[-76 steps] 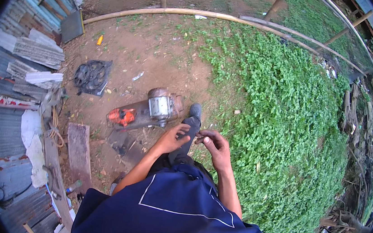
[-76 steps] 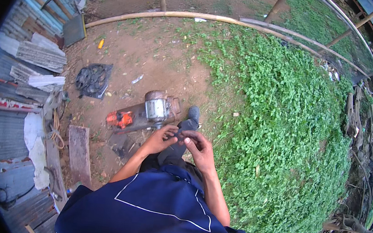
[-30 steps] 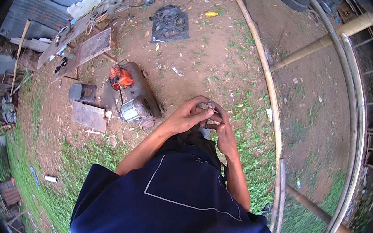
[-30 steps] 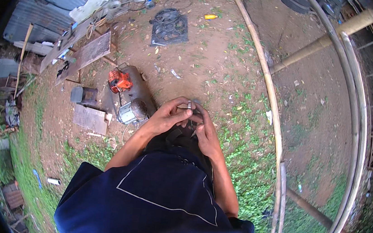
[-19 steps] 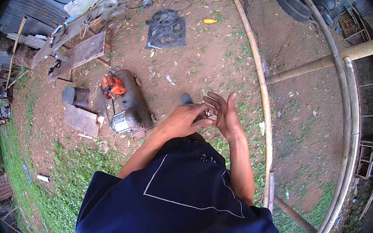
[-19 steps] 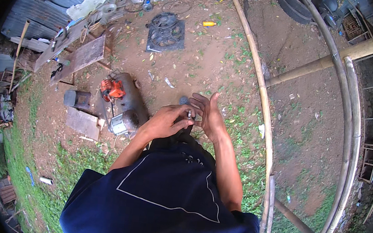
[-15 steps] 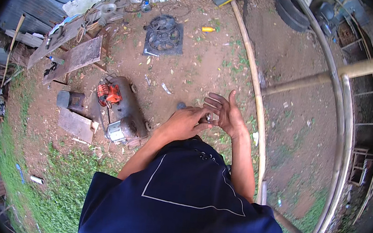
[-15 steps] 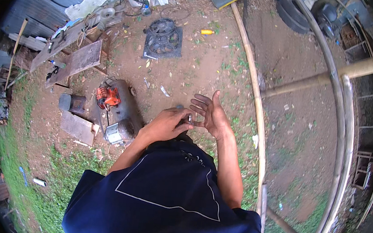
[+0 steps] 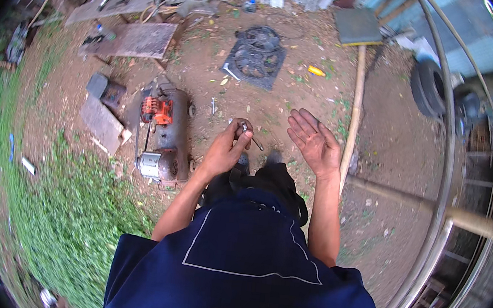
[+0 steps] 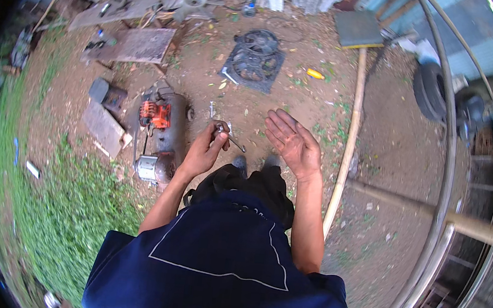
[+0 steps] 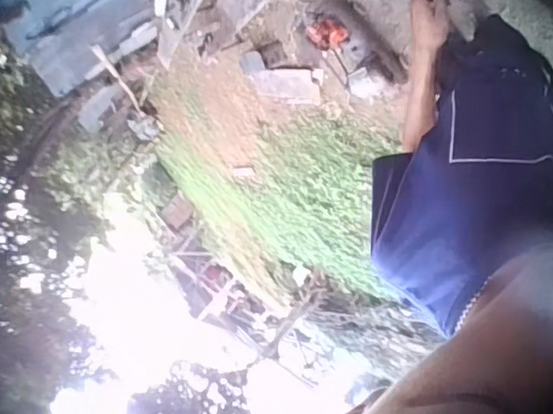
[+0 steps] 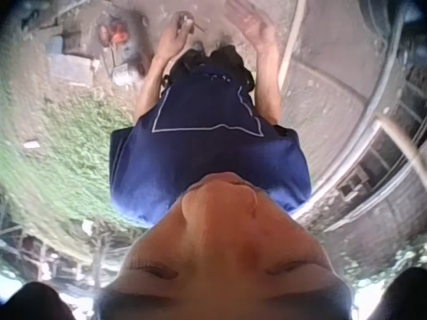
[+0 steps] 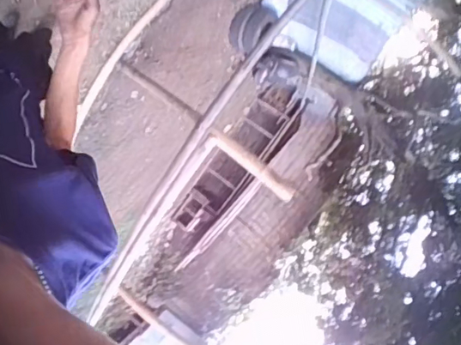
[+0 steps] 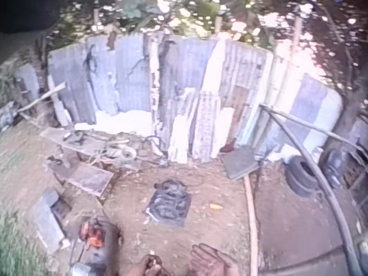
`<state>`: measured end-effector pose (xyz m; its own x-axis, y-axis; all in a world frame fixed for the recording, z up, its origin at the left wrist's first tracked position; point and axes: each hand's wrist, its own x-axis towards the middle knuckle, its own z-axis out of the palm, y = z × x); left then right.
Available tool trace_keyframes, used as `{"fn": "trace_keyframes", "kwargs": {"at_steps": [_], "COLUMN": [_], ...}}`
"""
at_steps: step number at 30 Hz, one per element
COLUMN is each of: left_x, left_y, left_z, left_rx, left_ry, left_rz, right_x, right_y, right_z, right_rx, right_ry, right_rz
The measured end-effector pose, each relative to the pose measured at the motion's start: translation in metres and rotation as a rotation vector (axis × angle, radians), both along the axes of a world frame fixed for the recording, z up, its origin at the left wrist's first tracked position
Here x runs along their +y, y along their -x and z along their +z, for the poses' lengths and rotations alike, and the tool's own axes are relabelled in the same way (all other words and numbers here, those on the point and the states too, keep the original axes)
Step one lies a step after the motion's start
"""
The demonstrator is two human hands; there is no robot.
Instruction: The person works on a motor and air compressor assembly, using a wrench to tighten or loosen bolts on the pump and motor housing.
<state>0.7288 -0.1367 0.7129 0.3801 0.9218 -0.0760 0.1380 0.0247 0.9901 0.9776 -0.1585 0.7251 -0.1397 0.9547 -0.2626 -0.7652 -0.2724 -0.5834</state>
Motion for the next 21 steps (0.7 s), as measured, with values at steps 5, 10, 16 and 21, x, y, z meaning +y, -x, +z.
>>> {"fn": "trace_keyframes", "kwargs": {"at_steps": [5,10,16,21], "left_x": [0.021,0.056,0.114,0.137], "left_y": [-0.004,-0.011,-0.033,-0.049], "left_z": [-0.030,-0.069,-0.070,-0.056], "left_rx": [-0.207,-0.298,-0.365,-0.336], "left_ry": [0.147,0.223,0.370,0.430], "left_rz": [0.349,0.624,0.968,1.174], "right_x": [0.082,0.161,0.245,0.290], "right_y": [0.002,0.011,0.026,0.049], "right_z": [-0.040,-0.086,-0.104,-0.114], "right_rx": [-0.230,-0.524,-0.749,-0.803], "right_ry": [-0.016,0.046,-0.068,-0.344], "right_rz": [0.183,0.404,0.725,0.928]}}
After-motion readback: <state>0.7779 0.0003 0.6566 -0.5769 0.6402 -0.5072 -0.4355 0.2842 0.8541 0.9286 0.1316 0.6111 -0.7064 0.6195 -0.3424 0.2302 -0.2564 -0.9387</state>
